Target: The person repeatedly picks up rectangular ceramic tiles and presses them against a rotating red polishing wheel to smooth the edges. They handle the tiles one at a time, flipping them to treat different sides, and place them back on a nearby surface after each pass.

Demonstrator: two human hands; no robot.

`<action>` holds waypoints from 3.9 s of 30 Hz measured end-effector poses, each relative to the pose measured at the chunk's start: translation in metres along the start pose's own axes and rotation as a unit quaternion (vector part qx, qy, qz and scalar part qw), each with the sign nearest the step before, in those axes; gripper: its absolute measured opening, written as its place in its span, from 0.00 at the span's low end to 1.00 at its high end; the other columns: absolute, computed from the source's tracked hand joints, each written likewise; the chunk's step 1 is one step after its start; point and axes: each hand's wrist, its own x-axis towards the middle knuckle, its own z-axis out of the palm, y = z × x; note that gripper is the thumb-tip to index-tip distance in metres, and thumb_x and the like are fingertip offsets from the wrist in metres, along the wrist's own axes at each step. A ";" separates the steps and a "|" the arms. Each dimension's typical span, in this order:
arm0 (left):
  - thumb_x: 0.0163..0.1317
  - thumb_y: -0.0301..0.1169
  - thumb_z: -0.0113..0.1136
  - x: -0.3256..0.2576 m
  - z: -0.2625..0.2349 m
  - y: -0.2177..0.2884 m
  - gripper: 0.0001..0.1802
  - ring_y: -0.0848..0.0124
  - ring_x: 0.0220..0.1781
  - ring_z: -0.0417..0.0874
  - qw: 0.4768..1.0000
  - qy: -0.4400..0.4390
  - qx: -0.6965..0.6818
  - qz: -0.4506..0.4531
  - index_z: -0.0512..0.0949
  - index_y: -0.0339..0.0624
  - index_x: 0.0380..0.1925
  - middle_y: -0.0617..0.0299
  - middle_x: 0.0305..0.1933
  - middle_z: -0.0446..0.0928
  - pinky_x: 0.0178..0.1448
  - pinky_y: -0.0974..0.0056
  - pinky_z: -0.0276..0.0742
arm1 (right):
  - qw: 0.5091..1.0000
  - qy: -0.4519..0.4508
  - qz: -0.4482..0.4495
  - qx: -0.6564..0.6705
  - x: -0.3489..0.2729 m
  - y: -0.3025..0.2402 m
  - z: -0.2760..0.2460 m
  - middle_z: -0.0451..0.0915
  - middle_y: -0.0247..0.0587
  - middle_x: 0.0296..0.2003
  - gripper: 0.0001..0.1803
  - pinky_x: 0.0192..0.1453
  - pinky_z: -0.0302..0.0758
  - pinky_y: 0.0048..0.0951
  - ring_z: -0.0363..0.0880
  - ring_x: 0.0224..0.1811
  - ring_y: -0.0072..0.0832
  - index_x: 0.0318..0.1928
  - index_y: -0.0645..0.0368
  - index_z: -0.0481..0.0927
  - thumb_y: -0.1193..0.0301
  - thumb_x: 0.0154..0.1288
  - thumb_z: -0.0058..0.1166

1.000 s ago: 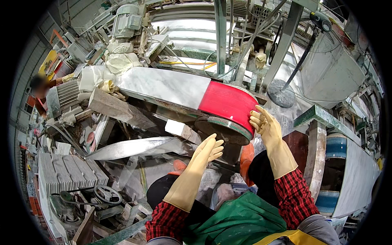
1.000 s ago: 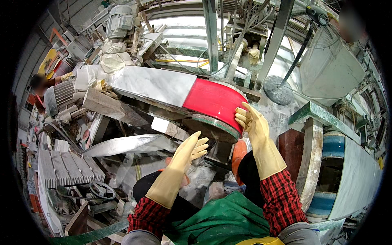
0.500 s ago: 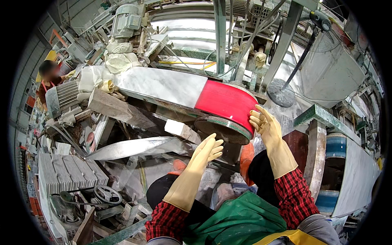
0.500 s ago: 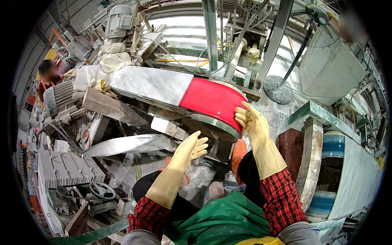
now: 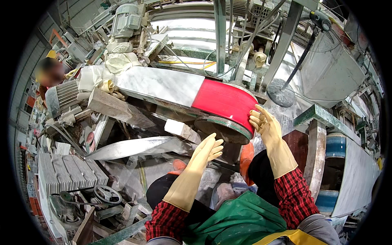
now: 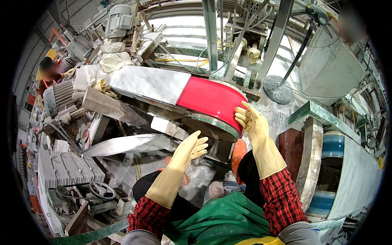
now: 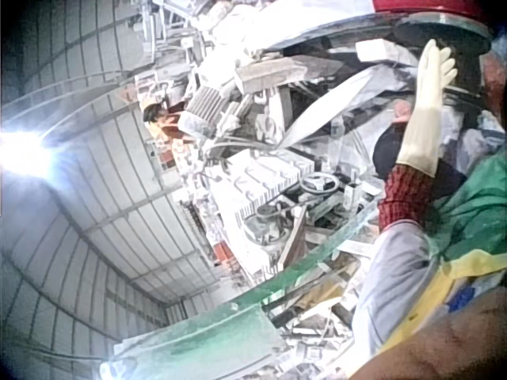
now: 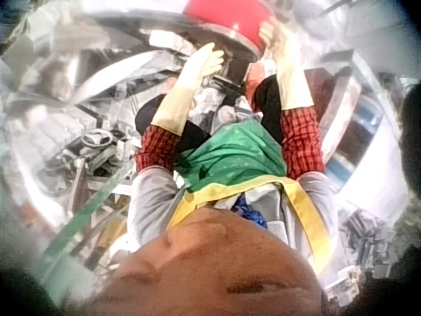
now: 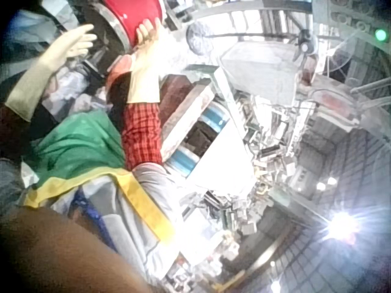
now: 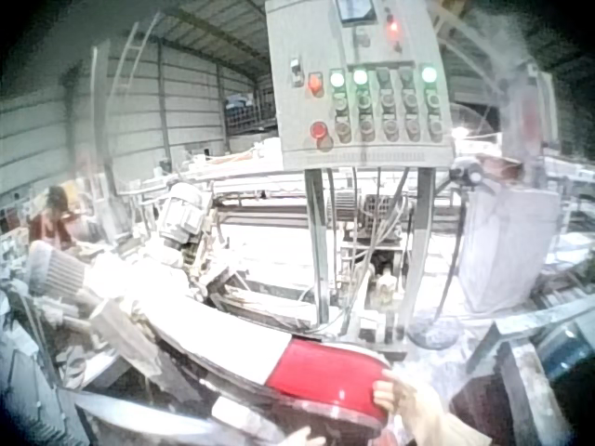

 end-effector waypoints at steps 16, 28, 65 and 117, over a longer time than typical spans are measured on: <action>0.70 0.49 0.56 0.004 -0.007 -0.005 0.37 0.54 0.63 0.77 1.000 -0.018 -0.008 0.021 0.61 0.39 0.70 0.41 0.66 0.70 0.62 0.56 0.77 | 1.000 -0.025 0.000 0.015 0.002 0.003 0.000 0.84 0.52 0.46 0.21 0.49 0.82 0.28 0.85 0.39 0.33 0.59 0.62 0.75 0.64 0.71 0.54; 0.66 0.49 0.60 0.008 0.024 0.010 0.33 0.57 0.61 0.77 0.998 0.046 0.035 -0.004 0.69 0.44 0.65 0.44 0.66 0.70 0.57 0.63 0.79 | 0.993 0.046 -0.076 0.073 -0.007 -0.053 -0.026 0.83 0.51 0.47 0.18 0.53 0.80 0.31 0.84 0.44 0.35 0.57 0.62 0.78 0.64 0.73 0.52; 0.64 0.51 0.62 0.044 0.025 -0.044 0.33 0.57 0.56 0.81 0.985 0.022 0.149 -0.089 0.71 0.45 0.64 0.44 0.61 0.75 0.54 0.59 0.80 | 0.408 0.358 0.167 -0.824 -0.405 -0.341 -0.550 0.74 0.41 0.27 0.17 0.33 0.73 0.36 0.74 0.29 0.32 0.38 0.60 0.76 0.60 0.57 0.63; 0.65 0.50 0.61 0.024 0.022 -0.030 0.33 0.60 0.51 0.82 0.987 0.039 0.150 -0.049 0.70 0.43 0.64 0.45 0.59 0.77 0.54 0.60 0.81 | 0.474 0.499 0.155 -0.708 -0.360 -0.315 -0.456 0.81 0.46 0.29 0.23 0.39 0.78 0.38 0.83 0.34 0.35 0.42 0.62 0.79 0.53 0.59 0.62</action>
